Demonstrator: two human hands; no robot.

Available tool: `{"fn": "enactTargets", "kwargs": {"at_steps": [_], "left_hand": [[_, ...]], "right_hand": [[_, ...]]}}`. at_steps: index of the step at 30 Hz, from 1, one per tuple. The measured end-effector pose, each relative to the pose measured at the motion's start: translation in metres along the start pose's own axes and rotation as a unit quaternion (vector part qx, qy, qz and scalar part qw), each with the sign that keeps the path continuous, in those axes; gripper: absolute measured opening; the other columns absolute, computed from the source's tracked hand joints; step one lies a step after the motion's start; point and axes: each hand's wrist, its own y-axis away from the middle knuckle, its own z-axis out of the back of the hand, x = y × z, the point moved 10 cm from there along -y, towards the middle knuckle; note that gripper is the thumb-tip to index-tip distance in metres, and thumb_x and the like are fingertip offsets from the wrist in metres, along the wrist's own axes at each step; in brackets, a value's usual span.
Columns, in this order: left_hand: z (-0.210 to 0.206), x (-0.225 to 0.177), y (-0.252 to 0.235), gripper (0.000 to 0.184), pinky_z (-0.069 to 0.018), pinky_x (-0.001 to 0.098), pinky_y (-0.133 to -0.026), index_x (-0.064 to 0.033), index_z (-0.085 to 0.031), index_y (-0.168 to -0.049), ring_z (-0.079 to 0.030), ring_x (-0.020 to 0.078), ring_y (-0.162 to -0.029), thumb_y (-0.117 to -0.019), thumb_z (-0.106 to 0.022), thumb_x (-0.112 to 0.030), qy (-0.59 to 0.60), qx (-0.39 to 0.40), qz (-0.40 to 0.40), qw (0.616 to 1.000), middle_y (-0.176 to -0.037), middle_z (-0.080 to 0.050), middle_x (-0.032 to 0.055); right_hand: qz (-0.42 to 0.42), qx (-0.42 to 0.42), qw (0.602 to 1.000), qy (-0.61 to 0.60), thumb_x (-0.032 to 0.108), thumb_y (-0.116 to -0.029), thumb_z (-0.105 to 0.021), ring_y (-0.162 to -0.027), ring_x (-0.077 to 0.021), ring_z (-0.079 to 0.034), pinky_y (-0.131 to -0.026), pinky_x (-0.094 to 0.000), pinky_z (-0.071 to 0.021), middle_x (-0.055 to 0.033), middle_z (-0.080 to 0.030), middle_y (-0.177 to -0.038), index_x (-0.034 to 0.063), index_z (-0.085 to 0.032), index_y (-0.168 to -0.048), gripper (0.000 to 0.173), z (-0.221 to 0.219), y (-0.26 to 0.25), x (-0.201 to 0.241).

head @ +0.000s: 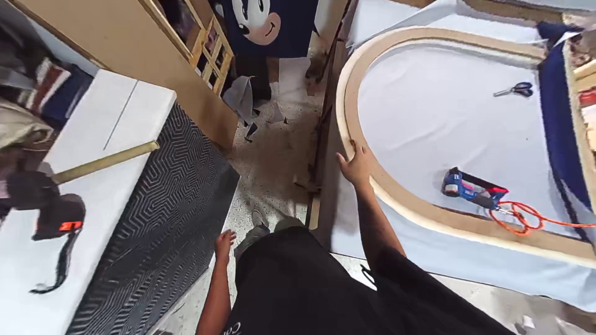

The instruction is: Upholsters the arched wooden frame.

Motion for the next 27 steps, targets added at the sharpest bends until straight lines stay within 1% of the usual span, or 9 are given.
{"fn": "enactTargets", "kwargs": {"at_steps": [2, 4, 8, 13, 16, 18, 20, 23, 27], "left_hand": [[-0.004, -0.044, -0.033, 0.044, -0.0563, 0.0484, -0.094, 0.0053, -0.055, -0.138, -0.069, 0.0307, -0.111, -0.1110, -0.044, -0.027, 0.046, 0.011, 0.010, 0.999, -0.128, -0.068, 0.0216], [-0.016, -0.078, -0.058, 0.044, -0.0569, 0.0478, -0.093, 0.0039, -0.056, -0.138, -0.070, 0.0300, -0.110, -0.1102, -0.047, -0.029, 0.030, 0.050, 0.027, 0.998, -0.126, -0.069, 0.0206], [-0.068, -0.151, -0.114, 0.041, -0.0583, 0.0454, -0.090, 0.0021, -0.060, -0.134, -0.072, 0.0268, -0.105, -0.1098, -0.049, -0.029, -0.016, 0.132, 0.029, 0.991, -0.123, -0.072, 0.0170], [-0.184, -0.235, -0.178, 0.041, -0.0580, 0.0458, -0.090, 0.0014, -0.059, -0.135, -0.072, 0.0265, -0.105, -0.1100, -0.048, -0.029, -0.063, 0.207, 0.039, 0.976, -0.121, -0.072, 0.0161], [-0.275, -0.283, -0.192, 0.042, -0.0581, 0.0447, -0.091, 0.0001, -0.058, -0.137, -0.072, 0.0254, -0.104, -0.1101, -0.048, -0.031, -0.134, 0.281, 0.027, 0.950, -0.122, -0.072, 0.0152], [-0.325, -0.318, -0.194, 0.042, -0.0584, 0.0421, -0.087, -0.0007, -0.058, -0.137, -0.072, 0.0236, -0.101, -0.1097, -0.049, -0.032, -0.179, 0.326, 0.030, 0.928, -0.122, -0.072, 0.0145], [-0.371, -0.356, -0.200, 0.042, -0.0592, 0.0398, -0.085, -0.0019, -0.059, -0.137, -0.073, 0.0221, -0.099, -0.1095, -0.050, -0.032, -0.210, 0.357, 0.033, 0.910, -0.122, -0.072, 0.0133], [-0.435, -0.407, -0.214, 0.043, -0.0595, 0.0403, -0.088, -0.0023, -0.057, -0.138, -0.072, 0.0223, -0.103, -0.1103, -0.046, -0.033, -0.238, 0.395, 0.036, 0.887, -0.123, -0.072, 0.0127], [-0.508, -0.489, -0.250, 0.041, -0.0590, 0.0429, -0.089, -0.0018, -0.059, -0.135, -0.072, 0.0241, -0.103, -0.1101, -0.047, -0.032, -0.251, 0.356, 0.003, 0.900, -0.122, -0.072, 0.0137]], "right_hand": [[-0.014, -0.011, 1.000, 0.002, 0.052, -0.0917, -0.070, -0.130, -0.0454, -0.054, -0.106, -0.0637, -0.0454, -0.0272, -0.055, -0.143, 0.0086, -0.046, -0.153, 0.079, 0.000, -0.021, 0.022], [-0.028, -0.029, 0.999, 0.012, 0.052, -0.0912, -0.071, -0.130, -0.0452, -0.055, -0.104, -0.0633, -0.0467, -0.0270, -0.055, -0.142, 0.0092, -0.046, -0.152, 0.078, 0.000, -0.038, 0.031], [-0.075, -0.065, 0.994, 0.036, 0.055, -0.0876, -0.073, -0.132, -0.0455, -0.052, -0.105, -0.0616, -0.0464, -0.0286, -0.053, -0.143, 0.0064, -0.046, -0.151, 0.085, -0.005, -0.088, 0.029], [-0.135, -0.096, 0.983, 0.084, 0.063, -0.0818, -0.074, -0.140, -0.0490, -0.043, -0.111, -0.0672, -0.0377, -0.0297, -0.045, -0.151, 0.0061, -0.037, -0.157, 0.101, -0.050, -0.164, 0.014], [-0.195, -0.130, 0.964, 0.128, 0.075, -0.0825, -0.062, -0.147, -0.0479, -0.035, -0.115, -0.0722, -0.0280, -0.0275, -0.037, -0.160, 0.0090, -0.029, -0.162, 0.109, -0.066, -0.212, -0.010], [-0.239, -0.149, 0.951, 0.130, 0.077, -0.0870, -0.053, -0.149, -0.0477, -0.033, -0.115, -0.0744, -0.0238, -0.0272, -0.035, -0.161, 0.0095, -0.028, -0.163, 0.104, -0.068, -0.231, -0.030], [-0.281, -0.146, 0.941, 0.116, 0.074, -0.0915, -0.049, -0.146, -0.0471, -0.038, -0.115, -0.0735, -0.0264, -0.0272, -0.040, -0.158, 0.0113, -0.032, -0.162, 0.096, -0.067, -0.242, -0.050], [-0.305, -0.123, 0.937, 0.121, 0.073, -0.0958, -0.042, -0.137, -0.0432, -0.050, -0.110, -0.0682, -0.0366, -0.0224, -0.054, -0.148, 0.0169, -0.042, -0.158, 0.084, -0.070, -0.240, -0.070], [-0.307, -0.141, 0.929, 0.150, 0.075, -0.0976, -0.036, -0.125, -0.0418, -0.059, -0.101, -0.0681, -0.0430, -0.0176, -0.063, -0.138, 0.0242, -0.048, -0.154, 0.077, -0.073, -0.236, -0.072]]}}
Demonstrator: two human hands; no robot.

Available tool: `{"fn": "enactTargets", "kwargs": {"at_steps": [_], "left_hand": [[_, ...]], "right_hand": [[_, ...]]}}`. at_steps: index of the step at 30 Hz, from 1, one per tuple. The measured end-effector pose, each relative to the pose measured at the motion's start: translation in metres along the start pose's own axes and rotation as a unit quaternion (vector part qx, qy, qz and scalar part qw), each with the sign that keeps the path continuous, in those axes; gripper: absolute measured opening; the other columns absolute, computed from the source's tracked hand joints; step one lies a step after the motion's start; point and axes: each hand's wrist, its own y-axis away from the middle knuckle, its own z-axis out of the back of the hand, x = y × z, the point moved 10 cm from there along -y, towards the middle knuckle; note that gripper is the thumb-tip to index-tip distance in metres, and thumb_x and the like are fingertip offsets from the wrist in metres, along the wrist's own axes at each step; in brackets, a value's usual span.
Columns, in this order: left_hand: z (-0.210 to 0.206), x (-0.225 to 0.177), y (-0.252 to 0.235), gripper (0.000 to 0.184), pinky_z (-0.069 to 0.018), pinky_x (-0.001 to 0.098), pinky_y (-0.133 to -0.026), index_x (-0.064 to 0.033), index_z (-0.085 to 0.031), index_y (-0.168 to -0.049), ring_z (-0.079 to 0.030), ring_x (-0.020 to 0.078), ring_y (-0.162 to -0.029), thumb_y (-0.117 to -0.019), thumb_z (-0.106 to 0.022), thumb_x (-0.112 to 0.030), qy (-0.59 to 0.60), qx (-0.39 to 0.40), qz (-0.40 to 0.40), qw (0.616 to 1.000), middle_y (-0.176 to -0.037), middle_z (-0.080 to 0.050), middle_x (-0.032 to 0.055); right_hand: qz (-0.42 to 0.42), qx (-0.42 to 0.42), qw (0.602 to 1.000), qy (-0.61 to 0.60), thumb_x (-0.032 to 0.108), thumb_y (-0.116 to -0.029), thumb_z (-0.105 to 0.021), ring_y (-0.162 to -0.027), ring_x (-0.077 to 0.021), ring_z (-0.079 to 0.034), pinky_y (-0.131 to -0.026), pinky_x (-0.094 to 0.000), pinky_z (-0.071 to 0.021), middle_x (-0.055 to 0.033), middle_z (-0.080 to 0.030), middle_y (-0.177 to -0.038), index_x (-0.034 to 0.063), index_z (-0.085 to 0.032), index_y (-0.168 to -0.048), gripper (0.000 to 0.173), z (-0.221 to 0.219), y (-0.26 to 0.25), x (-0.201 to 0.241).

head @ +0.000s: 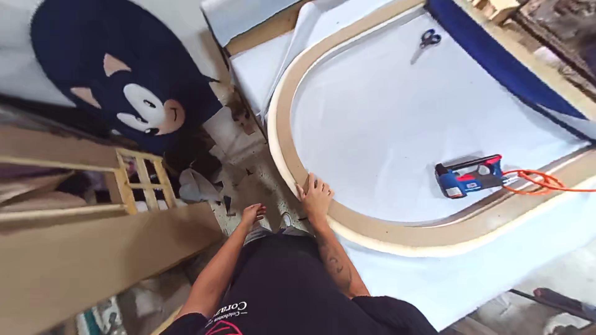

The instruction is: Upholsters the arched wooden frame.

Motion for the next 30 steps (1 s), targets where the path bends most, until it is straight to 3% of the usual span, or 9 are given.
{"fn": "enactTargets", "kwargs": {"at_steps": [5, 8, 14, 17, 18, 22, 25, 27, 30], "left_hand": [[-0.006, -0.120, -0.059, 0.041, -0.0587, 0.0436, -0.091, -0.0023, -0.059, -0.136, -0.072, 0.0244, -0.105, -0.1097, -0.048, -0.032, -0.042, 0.021, -0.034, 0.998, -0.124, -0.071, 0.0131], [-0.013, -0.164, -0.099, 0.044, -0.0551, 0.0470, -0.098, -0.0034, -0.055, -0.140, -0.067, 0.0260, -0.118, -0.1092, -0.048, -0.034, -0.036, 0.048, -0.032, 0.998, -0.132, -0.068, 0.0135], [-0.077, -0.192, -0.174, 0.068, -0.0459, 0.0512, -0.111, -0.0127, -0.034, -0.158, -0.048, 0.0269, -0.142, -0.1062, -0.043, -0.056, 0.023, 0.158, 0.031, 0.987, -0.159, -0.044, 0.0104], [-0.121, -0.180, -0.192, 0.069, -0.0351, 0.0580, -0.119, -0.0246, -0.017, -0.165, -0.029, 0.0268, -0.155, -0.1075, -0.040, -0.055, 0.074, 0.238, 0.052, 0.967, -0.170, -0.024, 0.0062], [-0.133, -0.176, -0.194, 0.067, -0.0341, 0.0579, -0.120, -0.0239, -0.015, -0.165, -0.028, 0.0268, -0.155, -0.1089, -0.038, -0.052, 0.087, 0.268, 0.054, 0.958, -0.170, -0.022, 0.0065], [-0.156, -0.166, -0.180, 0.049, -0.0447, 0.0516, -0.113, -0.0061, -0.028, -0.155, -0.047, 0.0289, -0.141, -0.1123, -0.039, -0.027, 0.105, 0.333, 0.068, 0.934, -0.157, -0.042, 0.0171], [-0.150, -0.183, -0.159, 0.043, -0.0562, 0.0472, -0.099, 0.0029, -0.044, -0.143, -0.065, 0.0281, -0.118, -0.1068, -0.055, -0.017, 0.003, 0.331, 0.052, 0.942, -0.134, -0.062, 0.0197], [-0.137, -0.192, -0.149, 0.046, -0.0584, 0.0459, -0.095, 0.0032, -0.045, -0.142, -0.069, 0.0265, -0.110, -0.1027, -0.063, -0.014, -0.065, 0.343, 0.026, 0.937, -0.126, -0.066, 0.0191], [-0.120, -0.227, -0.134, 0.045, -0.0604, 0.0436, -0.093, 0.0094, -0.054, -0.132, -0.072, 0.0237, -0.103, -0.0941, -0.073, -0.008, -0.161, 0.347, -0.055, 0.922, -0.115, -0.071, 0.0195]], "right_hand": [[0.000, -0.023, 1.000, -0.006, 0.074, -0.0973, -0.039, -0.123, -0.0383, -0.060, -0.099, -0.0668, -0.0435, -0.0124, -0.064, -0.137, 0.0296, -0.051, -0.152, 0.072, 0.005, -0.012, -0.016], [-0.016, -0.022, 1.000, 0.011, 0.076, -0.0960, -0.040, -0.125, -0.0366, -0.059, -0.103, -0.0664, -0.0407, -0.0095, -0.063, -0.139, 0.0340, -0.051, -0.152, 0.071, 0.009, -0.024, -0.035], [-0.105, 0.012, 0.993, 0.052, 0.081, -0.0942, -0.035, -0.135, -0.0408, -0.050, -0.112, -0.0761, -0.0254, -0.0116, -0.056, -0.149, 0.0425, -0.042, -0.156, 0.073, 0.019, -0.046, -0.072], [-0.162, 0.031, 0.984, 0.069, 0.080, -0.0951, -0.033, -0.145, -0.0434, -0.041, -0.112, -0.0829, -0.0151, -0.0109, -0.048, -0.157, 0.0432, -0.037, -0.158, 0.073, 0.022, -0.053, -0.082], [-0.184, 0.033, 0.980, 0.067, 0.080, -0.0954, -0.033, -0.147, -0.0445, -0.037, -0.113, -0.0832, -0.0129, -0.0109, -0.046, -0.159, 0.0426, -0.036, -0.159, 0.073, 0.023, -0.056, -0.085], [-0.253, 0.027, 0.965, 0.061, 0.075, -0.0967, -0.039, -0.153, -0.0464, -0.027, -0.113, -0.0842, -0.0087, -0.0104, -0.040, -0.163, 0.0411, -0.034, -0.160, 0.072, 0.024, -0.064, -0.098], [-0.270, 0.056, 0.960, 0.033, 0.069, -0.0982, -0.045, -0.155, -0.0466, -0.019, -0.112, -0.0855, -0.0051, -0.0100, -0.036, -0.166, 0.0410, -0.033, -0.161, 0.070, 0.019, -0.068, -0.102], [-0.266, 0.057, 0.962, 0.022, 0.064, -0.0988, -0.050, -0.154, -0.0446, -0.024, -0.113, -0.0839, -0.0061, -0.0107, -0.041, -0.163, 0.0345, -0.038, -0.159, 0.068, 0.018, -0.068, -0.099], [-0.251, 0.021, 0.968, 0.021, 0.051, -0.1003, -0.058, -0.145, -0.0405, -0.043, -0.118, -0.0787, -0.0105, -0.0165, -0.054, -0.150, 0.0177, -0.049, -0.153, 0.063, 0.028, -0.080, -0.092]]}}
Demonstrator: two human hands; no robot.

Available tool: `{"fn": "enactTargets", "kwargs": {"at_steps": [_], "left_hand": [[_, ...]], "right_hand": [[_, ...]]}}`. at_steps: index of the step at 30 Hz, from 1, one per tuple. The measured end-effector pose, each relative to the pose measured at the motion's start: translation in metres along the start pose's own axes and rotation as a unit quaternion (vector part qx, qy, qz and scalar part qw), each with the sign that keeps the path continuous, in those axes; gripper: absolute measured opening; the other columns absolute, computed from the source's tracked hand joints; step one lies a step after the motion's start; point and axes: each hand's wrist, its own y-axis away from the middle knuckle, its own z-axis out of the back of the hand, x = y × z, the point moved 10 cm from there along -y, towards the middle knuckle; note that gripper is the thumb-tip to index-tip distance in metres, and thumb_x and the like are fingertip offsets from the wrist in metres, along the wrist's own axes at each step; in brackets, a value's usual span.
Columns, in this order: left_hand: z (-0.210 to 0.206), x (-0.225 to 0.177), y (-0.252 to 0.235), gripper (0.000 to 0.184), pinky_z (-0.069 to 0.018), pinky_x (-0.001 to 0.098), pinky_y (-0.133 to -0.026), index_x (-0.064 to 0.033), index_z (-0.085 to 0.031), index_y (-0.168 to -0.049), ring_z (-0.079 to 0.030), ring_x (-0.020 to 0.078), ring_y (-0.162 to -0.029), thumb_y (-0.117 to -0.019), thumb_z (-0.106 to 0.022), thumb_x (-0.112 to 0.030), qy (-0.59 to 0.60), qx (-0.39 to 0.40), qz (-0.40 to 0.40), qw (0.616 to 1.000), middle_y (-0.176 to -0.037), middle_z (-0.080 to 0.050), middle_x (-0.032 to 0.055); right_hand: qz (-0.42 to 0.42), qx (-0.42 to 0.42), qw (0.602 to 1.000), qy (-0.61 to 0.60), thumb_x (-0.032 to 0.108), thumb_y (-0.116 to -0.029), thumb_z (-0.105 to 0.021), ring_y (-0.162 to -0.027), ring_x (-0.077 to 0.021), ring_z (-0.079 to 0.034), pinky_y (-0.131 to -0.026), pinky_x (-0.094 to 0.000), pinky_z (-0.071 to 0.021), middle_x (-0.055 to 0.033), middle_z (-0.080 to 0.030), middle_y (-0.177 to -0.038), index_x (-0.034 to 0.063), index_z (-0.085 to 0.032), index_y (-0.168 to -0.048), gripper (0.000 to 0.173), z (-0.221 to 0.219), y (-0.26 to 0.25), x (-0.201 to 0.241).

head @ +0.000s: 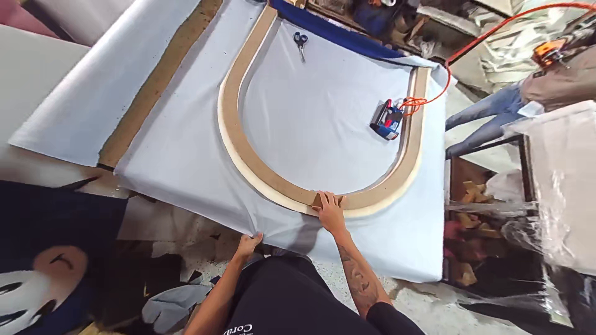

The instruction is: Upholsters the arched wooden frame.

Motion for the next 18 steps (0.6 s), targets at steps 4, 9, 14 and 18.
{"fn": "enactTargets", "kwargs": {"at_steps": [4, 9, 14, 18], "left_hand": [[0.001, -0.016, 0.024, 0.038, -0.0629, 0.0404, -0.085, 0.0094, -0.058, -0.123, -0.074, 0.0204, -0.089, -0.0918, -0.074, -0.005, -0.056, -0.015, -0.023, 0.998, -0.101, -0.074, 0.0149], [0.015, -0.005, 0.012, 0.041, -0.0596, 0.0416, -0.098, 0.0064, -0.064, -0.123, -0.072, 0.0218, -0.107, -0.0915, -0.078, -0.016, -0.095, -0.026, 0.003, 0.995, -0.114, -0.074, 0.0162], [0.090, -0.078, 0.005, 0.076, -0.0472, 0.0538, -0.109, -0.0129, -0.037, -0.155, -0.054, 0.0271, -0.135, -0.1046, -0.024, -0.068, 0.221, -0.121, -0.052, 0.966, -0.149, -0.055, 0.0109], [0.176, -0.175, -0.014, 0.071, -0.0506, 0.0517, -0.107, -0.0173, -0.039, -0.155, -0.057, 0.0240, -0.133, -0.1037, -0.033, -0.067, 0.252, -0.204, -0.150, 0.934, -0.147, -0.057, 0.0088]], "right_hand": [[-0.007, -0.009, 1.000, -0.010, 0.048, -0.1021, -0.056, -0.146, -0.0413, -0.042, -0.118, -0.0783, -0.0096, -0.0189, -0.053, -0.150, 0.0146, -0.049, -0.152, 0.061, -0.004, 0.014, 0.000], [-0.014, -0.035, 0.999, -0.023, 0.046, -0.0998, -0.060, -0.146, -0.0376, -0.042, -0.119, -0.0775, -0.0084, -0.0145, -0.054, -0.150, 0.0180, -0.051, -0.151, 0.059, -0.007, 0.010, -0.005], [-0.013, -0.046, 0.998, -0.049, 0.042, -0.0992, -0.063, -0.146, -0.0396, -0.042, -0.118, -0.0788, -0.0092, -0.0163, -0.055, -0.149, 0.0169, -0.053, -0.150, 0.057, 0.000, 0.012, -0.003], [-0.010, -0.045, 0.997, -0.058, 0.040, -0.0987, -0.064, -0.145, -0.0419, -0.043, -0.117, -0.0800, -0.0098, -0.0185, -0.055, -0.147, 0.0159, -0.054, -0.149, 0.057, 0.002, 0.011, -0.001]]}}
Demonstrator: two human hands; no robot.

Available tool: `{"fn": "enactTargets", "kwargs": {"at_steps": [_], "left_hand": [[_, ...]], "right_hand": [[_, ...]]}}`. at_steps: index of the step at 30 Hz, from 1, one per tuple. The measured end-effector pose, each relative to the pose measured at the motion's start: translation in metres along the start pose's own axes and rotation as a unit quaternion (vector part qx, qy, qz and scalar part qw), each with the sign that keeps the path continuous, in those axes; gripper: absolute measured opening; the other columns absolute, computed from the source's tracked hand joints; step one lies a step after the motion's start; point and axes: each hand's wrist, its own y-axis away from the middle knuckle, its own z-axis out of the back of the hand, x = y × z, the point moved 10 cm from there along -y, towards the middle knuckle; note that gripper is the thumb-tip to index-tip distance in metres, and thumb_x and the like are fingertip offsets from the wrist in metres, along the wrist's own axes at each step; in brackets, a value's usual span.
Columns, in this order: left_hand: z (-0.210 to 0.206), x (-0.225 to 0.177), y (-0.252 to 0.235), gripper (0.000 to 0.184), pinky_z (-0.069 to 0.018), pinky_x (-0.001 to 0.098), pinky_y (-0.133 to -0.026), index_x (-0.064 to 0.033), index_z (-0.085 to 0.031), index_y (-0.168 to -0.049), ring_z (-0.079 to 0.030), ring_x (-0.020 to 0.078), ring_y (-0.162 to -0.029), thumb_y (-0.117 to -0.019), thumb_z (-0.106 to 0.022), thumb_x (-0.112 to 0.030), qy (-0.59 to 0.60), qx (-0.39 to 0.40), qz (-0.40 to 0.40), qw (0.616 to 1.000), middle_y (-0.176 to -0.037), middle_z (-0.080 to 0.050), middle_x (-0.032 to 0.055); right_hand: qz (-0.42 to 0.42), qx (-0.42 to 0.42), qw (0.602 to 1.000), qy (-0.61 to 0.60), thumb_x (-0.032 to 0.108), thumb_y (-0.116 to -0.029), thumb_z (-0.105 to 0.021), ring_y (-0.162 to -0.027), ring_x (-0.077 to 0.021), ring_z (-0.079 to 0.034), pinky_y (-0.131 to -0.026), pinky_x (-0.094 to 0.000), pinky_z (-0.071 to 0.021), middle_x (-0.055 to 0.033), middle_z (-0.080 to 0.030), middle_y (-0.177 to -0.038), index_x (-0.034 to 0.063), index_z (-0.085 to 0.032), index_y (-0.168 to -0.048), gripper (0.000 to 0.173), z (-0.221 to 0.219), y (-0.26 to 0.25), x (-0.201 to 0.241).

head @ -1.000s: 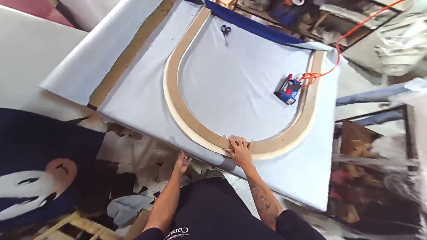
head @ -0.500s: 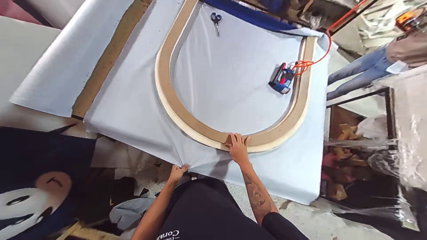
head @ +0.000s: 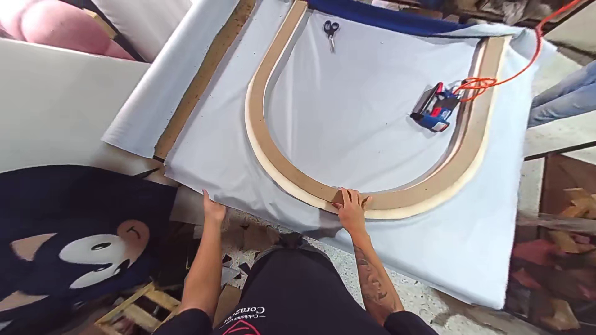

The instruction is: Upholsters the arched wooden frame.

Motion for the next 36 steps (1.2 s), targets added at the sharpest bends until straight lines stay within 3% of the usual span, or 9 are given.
{"fn": "enactTargets", "kwargs": {"at_steps": [6, 10, 17, 20, 24, 26, 30, 33, 36], "left_hand": [[0.049, -0.081, -0.034, 0.051, -0.0579, 0.0468, -0.090, 0.0004, -0.062, -0.130, -0.069, 0.0253, -0.104, -0.1012, -0.064, -0.042, -0.285, -0.199, -0.096, 0.933, -0.119, -0.069, 0.0186], [0.058, -0.079, -0.035, 0.053, -0.0570, 0.0496, -0.091, 0.0009, -0.062, -0.130, -0.068, 0.0283, -0.109, -0.0960, -0.072, -0.038, -0.271, -0.229, -0.069, 0.933, -0.124, -0.068, 0.0194], [0.044, -0.156, -0.077, 0.072, -0.0529, 0.0456, -0.102, -0.0129, -0.037, -0.155, -0.060, 0.0237, -0.128, -0.1035, -0.041, -0.063, -0.130, -0.130, -0.044, 0.982, -0.149, -0.054, 0.0111], [0.056, -0.207, -0.122, 0.071, -0.0567, 0.0456, -0.097, -0.0092, -0.049, -0.146, -0.066, 0.0233, -0.118, -0.1008, -0.047, -0.064, -0.197, -0.162, -0.060, 0.965, -0.135, -0.065, 0.0126], [0.069, -0.268, -0.139, 0.045, -0.0578, 0.0415, -0.093, 0.0015, -0.068, -0.123, -0.071, 0.0204, -0.102, -0.0982, -0.069, -0.036, -0.326, -0.232, -0.180, 0.899, -0.115, -0.072, 0.0156], [0.084, -0.287, -0.136, 0.038, -0.0579, 0.0363, -0.090, 0.0024, -0.069, -0.119, -0.070, 0.0155, -0.093, -0.1017, -0.065, -0.031, -0.328, -0.251, -0.220, 0.884, -0.108, -0.073, 0.0128], [0.153, -0.281, -0.137, 0.030, -0.0560, 0.0281, -0.063, 0.0020, -0.057, -0.122, -0.059, 0.0090, -0.061, -0.1080, -0.054, -0.025, -0.248, -0.274, -0.192, 0.909, -0.079, -0.060, 0.0015], [0.120, -0.265, -0.151, 0.053, -0.0609, 0.0438, -0.081, 0.0018, -0.049, -0.138, -0.070, 0.0234, -0.093, -0.1071, -0.052, -0.041, -0.292, -0.198, -0.137, 0.925, -0.113, -0.066, 0.0147], [0.092, -0.209, -0.165, 0.089, -0.0538, 0.0581, -0.100, -0.0087, -0.035, -0.156, -0.055, 0.0345, -0.134, -0.0960, -0.046, -0.074, -0.277, -0.139, 0.019, 0.950, -0.155, -0.046, 0.0174]], "right_hand": [[-0.013, 0.011, 1.000, -0.005, 0.040, -0.0982, -0.066, -0.145, -0.0417, -0.042, -0.118, -0.0791, -0.0089, -0.0186, -0.055, -0.148, 0.0158, -0.054, -0.149, 0.057, 0.001, 0.001, -0.003], [-0.012, 0.003, 1.000, 0.003, 0.040, -0.0975, -0.066, -0.145, -0.0406, -0.043, -0.118, -0.0786, -0.0093, -0.0171, -0.055, -0.147, 0.0170, -0.055, -0.148, 0.057, 0.000, 0.002, -0.004], [-0.014, 0.023, 0.999, -0.018, 0.034, -0.0940, -0.073, -0.141, -0.0436, -0.046, -0.116, -0.0805, -0.0110, -0.0193, -0.057, -0.144, 0.0139, -0.057, -0.145, 0.057, 0.006, -0.004, -0.001], [-0.026, 0.061, 0.998, -0.023, 0.034, -0.0908, -0.077, -0.139, -0.0430, -0.048, -0.115, -0.0809, -0.0125, -0.0189, -0.058, -0.143, 0.0145, -0.057, -0.145, 0.061, 0.002, -0.010, -0.001], [-0.027, 0.084, 0.996, 0.000, 0.032, -0.0918, -0.076, -0.140, -0.0414, -0.048, -0.115, -0.0792, -0.0154, -0.0196, -0.057, -0.144, 0.0121, -0.057, -0.145, 0.060, 0.004, -0.013, 0.003], [-0.027, 0.081, 0.996, 0.009, 0.032, -0.0925, -0.075, -0.140, -0.0412, -0.048, -0.115, -0.0786, -0.0166, -0.0194, -0.057, -0.144, 0.0121, -0.056, -0.145, 0.059, 0.003, -0.013, 0.004], [-0.051, 0.096, 0.994, -0.004, 0.027, -0.0920, -0.076, -0.141, -0.0425, -0.047, -0.116, -0.0793, -0.0151, -0.0213, -0.055, -0.145, 0.0109, -0.056, -0.145, 0.059, 0.003, -0.010, 0.006], [-0.074, 0.102, 0.992, -0.005, 0.023, -0.0910, -0.078, -0.142, -0.0432, -0.045, -0.115, -0.0799, -0.0169, -0.0220, -0.052, -0.148, 0.0115, -0.055, -0.146, 0.060, 0.001, -0.017, 0.008], [-0.082, 0.111, 0.990, -0.005, 0.022, -0.0925, -0.076, -0.144, -0.0429, -0.044, -0.115, -0.0804, -0.0154, -0.0215, -0.051, -0.150, 0.0112, -0.052, -0.148, 0.061, -0.003, -0.008, 0.010]]}}
